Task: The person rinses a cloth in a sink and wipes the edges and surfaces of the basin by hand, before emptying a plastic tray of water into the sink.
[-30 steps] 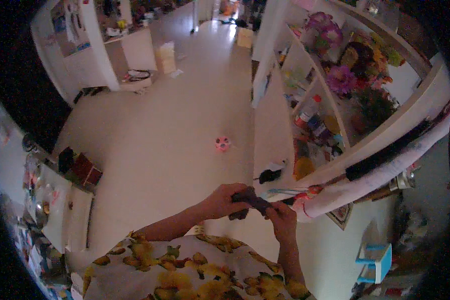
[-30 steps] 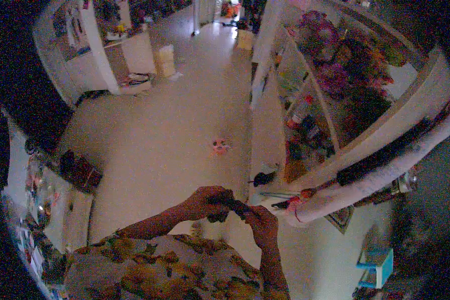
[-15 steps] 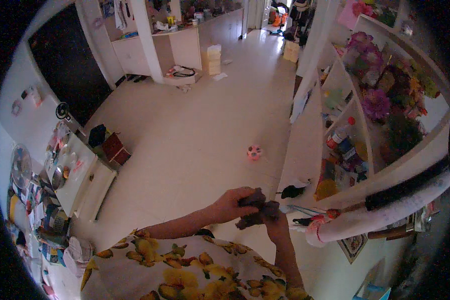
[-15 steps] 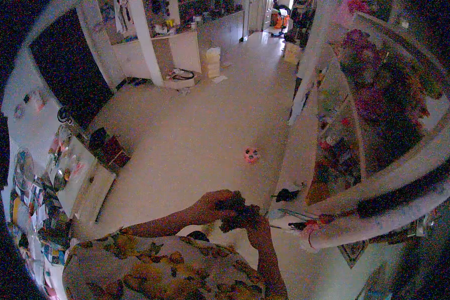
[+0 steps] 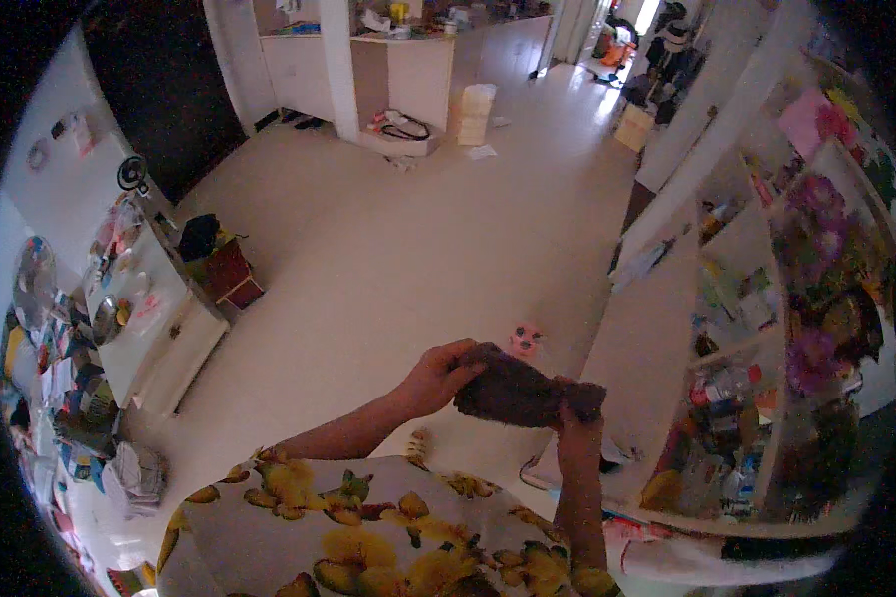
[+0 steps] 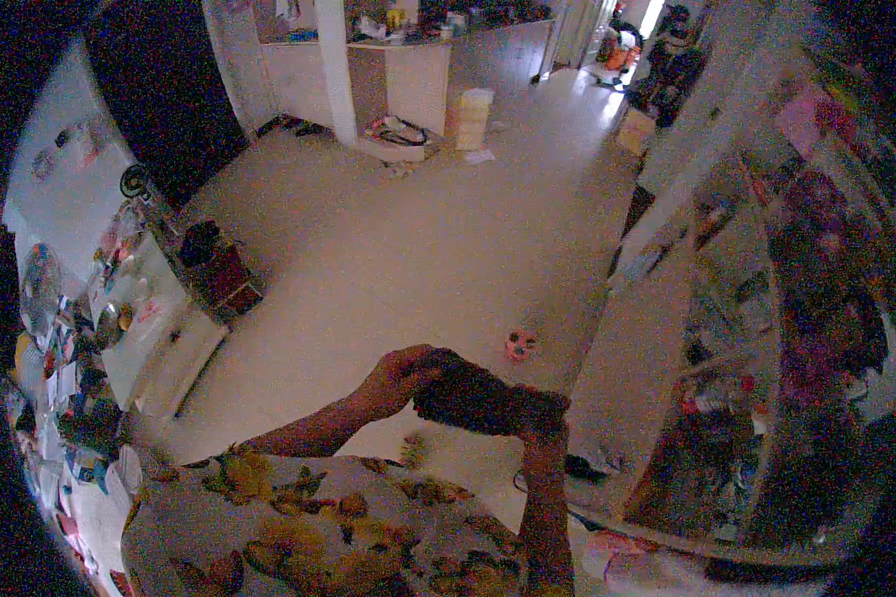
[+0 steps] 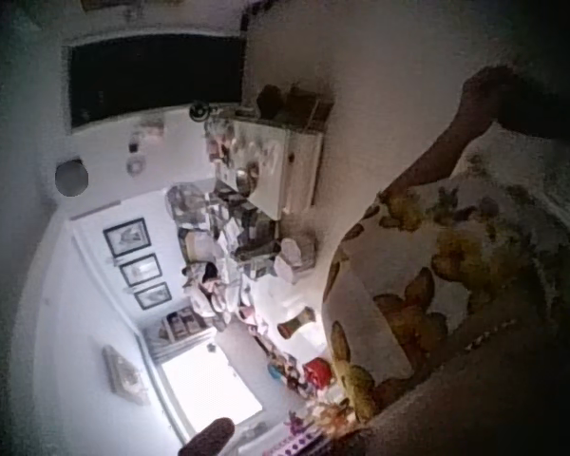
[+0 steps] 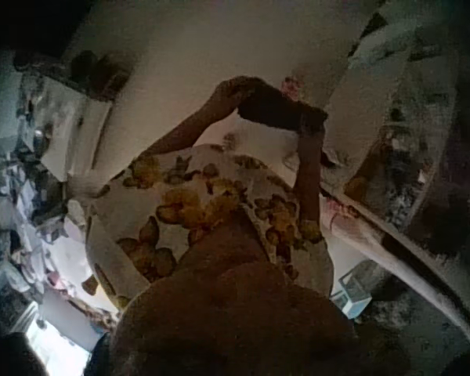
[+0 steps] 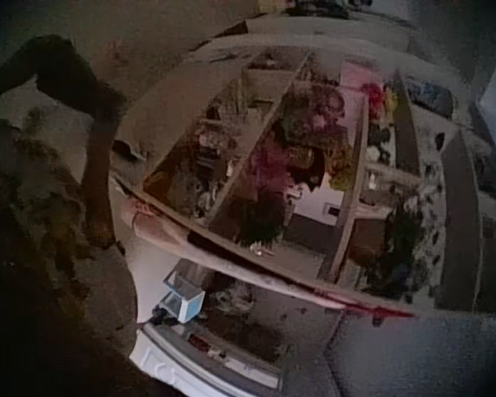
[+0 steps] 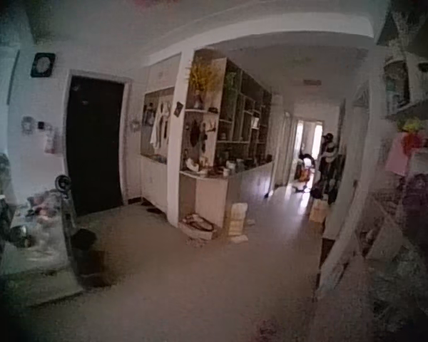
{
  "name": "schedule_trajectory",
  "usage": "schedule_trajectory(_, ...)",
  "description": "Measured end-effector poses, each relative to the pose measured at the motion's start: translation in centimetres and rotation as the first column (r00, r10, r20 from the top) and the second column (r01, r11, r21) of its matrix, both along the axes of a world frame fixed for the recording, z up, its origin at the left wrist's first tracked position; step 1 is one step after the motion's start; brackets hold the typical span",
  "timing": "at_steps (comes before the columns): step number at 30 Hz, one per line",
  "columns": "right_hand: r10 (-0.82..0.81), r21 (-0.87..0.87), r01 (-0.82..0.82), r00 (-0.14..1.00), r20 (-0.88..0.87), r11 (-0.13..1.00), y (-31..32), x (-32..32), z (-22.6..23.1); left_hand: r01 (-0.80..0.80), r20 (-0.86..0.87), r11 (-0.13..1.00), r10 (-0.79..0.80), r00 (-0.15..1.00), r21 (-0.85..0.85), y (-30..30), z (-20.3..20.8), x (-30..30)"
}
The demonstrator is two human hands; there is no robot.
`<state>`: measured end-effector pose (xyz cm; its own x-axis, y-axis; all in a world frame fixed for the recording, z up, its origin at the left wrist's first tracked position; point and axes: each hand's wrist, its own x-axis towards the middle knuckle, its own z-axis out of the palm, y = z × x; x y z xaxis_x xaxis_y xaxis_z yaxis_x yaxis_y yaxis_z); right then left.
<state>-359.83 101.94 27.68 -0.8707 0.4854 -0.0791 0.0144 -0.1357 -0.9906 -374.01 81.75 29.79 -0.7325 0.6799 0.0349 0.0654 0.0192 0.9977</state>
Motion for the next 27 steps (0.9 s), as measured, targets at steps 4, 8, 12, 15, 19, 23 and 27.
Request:
schedule_trajectory(4, -0.022, -0.041, 0.024, 0.999, 0.045, 0.999, 0.5, -7.9, -1.3, 0.001, 0.050, 0.997, 0.003, 0.999, -0.073, -1.3, 0.9, -7.4)
schedule_trajectory(8, 0.098, -0.087, -0.103, 0.993, -0.064, 0.991, -0.7, -16.5, -1.6, -0.083, 0.093, 0.989, 0.072, 0.993, 0.122, -2.9, 0.0, -12.5)
schedule_trajectory(12, 0.284, -0.022, -0.286, 0.958, -0.048, 0.958, -0.1, -23.3, -1.6, -0.242, 0.240, 0.959, 0.202, 0.949, 0.150, -3.4, -1.5, -16.1)
schedule_trajectory(15, 0.379, -0.178, -0.363, 0.923, 0.063, 0.915, 0.0, -28.8, -2.3, -0.377, 0.208, 0.918, 0.349, 0.914, 0.118, -4.0, -1.5, -18.5)
schedule_trajectory(19, 0.495, -0.232, -0.480, 0.869, 0.009, 0.846, -0.6, -36.4, -3.2, -0.550, 0.181, 0.819, 0.523, 0.833, 0.163, -4.8, -1.0, -21.1)
schedule_trajectory(23, 0.683, -0.201, -0.675, 0.729, -0.039, 0.710, 0.4, -43.7, -2.8, -0.608, 0.216, 0.783, 0.576, 0.788, 0.129, -4.0, 0.8, -23.9)
schedule_trajectory(27, 0.780, -0.233, -0.768, 0.623, -0.061, 0.596, 0.4, -49.3, -1.6, -0.699, -0.038, 0.705, 0.707, 0.706, 0.119, -1.9, 1.8, -27.1)
